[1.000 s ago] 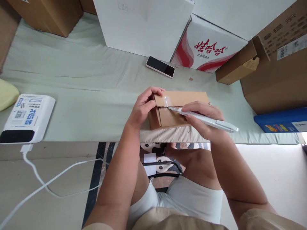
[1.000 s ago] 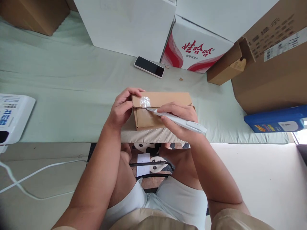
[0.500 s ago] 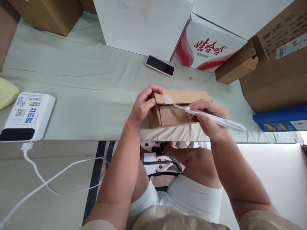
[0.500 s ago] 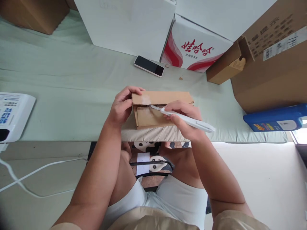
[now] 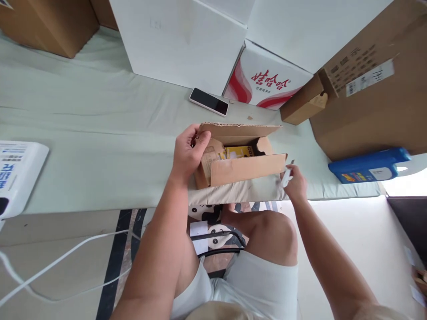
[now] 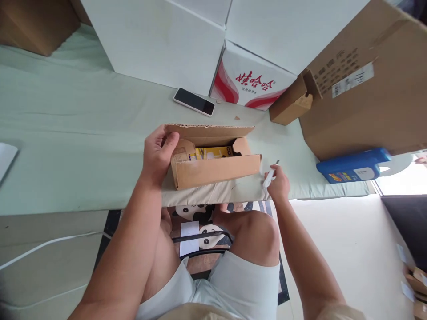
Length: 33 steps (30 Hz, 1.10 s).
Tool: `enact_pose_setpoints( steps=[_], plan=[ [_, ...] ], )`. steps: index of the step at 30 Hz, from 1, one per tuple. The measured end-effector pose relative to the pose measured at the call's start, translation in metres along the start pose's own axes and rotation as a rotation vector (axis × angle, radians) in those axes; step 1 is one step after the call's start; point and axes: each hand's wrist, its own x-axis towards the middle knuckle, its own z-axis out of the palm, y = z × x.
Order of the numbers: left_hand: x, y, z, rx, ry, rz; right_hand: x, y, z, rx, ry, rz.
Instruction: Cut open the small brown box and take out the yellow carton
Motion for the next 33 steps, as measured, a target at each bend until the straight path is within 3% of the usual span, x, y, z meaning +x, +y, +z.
enact_pose_setpoints(
  steps=[3,5,8,10,13,17,20,23,28,33],
  plan=[
    [0.004,-0.006,0.004,0.003,0.118,0.006,0.015,-0.006,0.009,0.011,-0.076,-0.054],
    [0.006,-0.009,0.004,0.051,0.233,0.049,0.022,-0.022,0.007,0.076,-0.040,-0.107],
    [0.006,-0.004,0.003,0.183,0.379,0.142,0.021,-0.055,-0.006,0.361,0.067,-0.220],
    [0.003,0.007,0.004,0.253,0.403,0.185,0.010,-0.077,-0.017,0.561,0.054,-0.334],
    [-0.006,0.028,0.008,0.248,0.317,0.250,-0.011,-0.103,-0.033,0.745,-0.086,-0.583],
    [-0.016,0.044,0.011,0.263,-0.044,0.293,-0.028,-0.115,-0.048,0.880,-0.259,-0.930],
    [-0.022,0.043,0.006,0.382,-0.259,0.233,-0.030,-0.112,-0.060,0.679,-0.393,-1.087],
    [-0.026,0.039,0.000,0.450,-0.328,0.180,-0.030,-0.107,-0.074,0.397,-0.455,-1.157],
    [-0.025,0.036,-0.003,0.335,-0.245,0.225,-0.025,-0.099,-0.105,0.084,-0.312,-1.202],
    [-0.024,0.036,-0.001,0.245,-0.160,0.229,-0.009,-0.108,-0.125,-0.260,-0.353,-0.913]
  ],
)
